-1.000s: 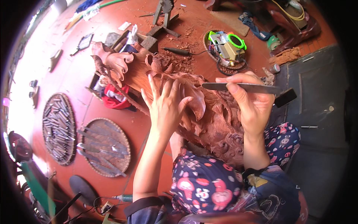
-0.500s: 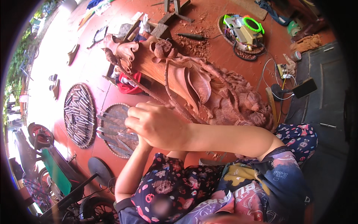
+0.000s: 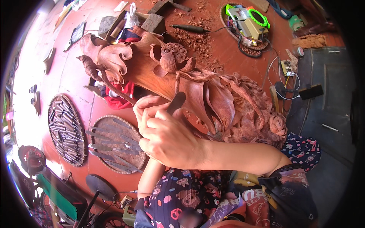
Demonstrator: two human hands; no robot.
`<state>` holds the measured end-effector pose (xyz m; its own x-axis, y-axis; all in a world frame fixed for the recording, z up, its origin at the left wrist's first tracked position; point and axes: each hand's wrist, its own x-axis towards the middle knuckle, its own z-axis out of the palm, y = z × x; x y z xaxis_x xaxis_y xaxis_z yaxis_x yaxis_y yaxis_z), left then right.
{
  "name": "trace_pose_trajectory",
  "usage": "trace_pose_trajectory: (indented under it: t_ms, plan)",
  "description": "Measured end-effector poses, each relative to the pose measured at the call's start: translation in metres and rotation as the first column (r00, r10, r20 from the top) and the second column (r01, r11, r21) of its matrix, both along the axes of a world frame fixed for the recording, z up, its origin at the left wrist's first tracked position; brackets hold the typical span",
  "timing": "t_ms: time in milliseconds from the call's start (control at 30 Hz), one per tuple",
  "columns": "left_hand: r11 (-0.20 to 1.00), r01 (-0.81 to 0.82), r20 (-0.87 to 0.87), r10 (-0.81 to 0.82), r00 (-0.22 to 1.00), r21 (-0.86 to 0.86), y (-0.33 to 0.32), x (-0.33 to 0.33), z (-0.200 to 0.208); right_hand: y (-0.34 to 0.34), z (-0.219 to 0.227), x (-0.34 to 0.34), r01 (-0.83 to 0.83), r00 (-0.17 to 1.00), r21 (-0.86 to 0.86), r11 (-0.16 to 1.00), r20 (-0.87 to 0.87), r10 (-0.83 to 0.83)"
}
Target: The person carves a large wooden piece using a chisel, shaping floral and leaf details. They repeatedly carve, brush away wood shavings, and switch between different chisels to refine the design.
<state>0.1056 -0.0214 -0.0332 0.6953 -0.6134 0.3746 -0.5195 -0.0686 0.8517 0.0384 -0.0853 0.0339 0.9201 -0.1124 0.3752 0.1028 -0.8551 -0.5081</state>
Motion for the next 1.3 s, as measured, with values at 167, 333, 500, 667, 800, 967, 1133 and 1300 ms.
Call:
trace_pose_trajectory:
  t_ms: [167,333,500,667,800,967,1133,1300]
  plan:
    - [0.999,0.004,-0.007,-0.004,1.000,-0.045,-0.016,0.009,0.005,-0.012,-0.001,0.006,-0.012,1.000,0.080,0.997,-0.006,0.013]
    - [0.997,0.051,-0.107,-0.058,0.993,-0.063,-0.025,0.013,-0.002,-0.023,-0.003,0.012,0.009,1.000,0.100,0.995,0.008,-0.010]
    - [0.999,0.020,-0.088,-0.023,0.996,-0.031,-0.033,0.008,0.006,-0.023,0.003,0.012,0.092,0.992,0.100,0.991,-0.093,-0.082]
    - [0.993,-0.040,-0.172,0.021,0.985,-0.109,-0.033,0.006,0.000,-0.031,0.007,0.012,0.092,0.987,0.155,0.984,-0.148,-0.069]
    - [0.969,-0.063,-0.267,-0.003,0.964,-0.239,-0.042,0.003,-0.006,-0.029,0.002,0.017,0.050,0.994,0.095,0.994,-0.102,-0.040]
    - [0.998,-0.038,-0.124,0.031,0.992,-0.050,-0.034,0.007,0.004,-0.028,0.000,0.016,0.111,0.991,0.132,0.985,-0.096,-0.099]
    - [0.998,-0.054,-0.228,0.048,0.973,-0.021,-0.036,0.008,0.001,-0.022,0.003,0.020,0.099,0.988,0.140,0.985,-0.130,-0.081]
    - [0.994,-0.054,-0.045,0.050,0.998,-0.092,-0.045,0.007,0.003,-0.023,-0.005,0.024,0.171,0.984,0.105,0.980,-0.061,-0.166]
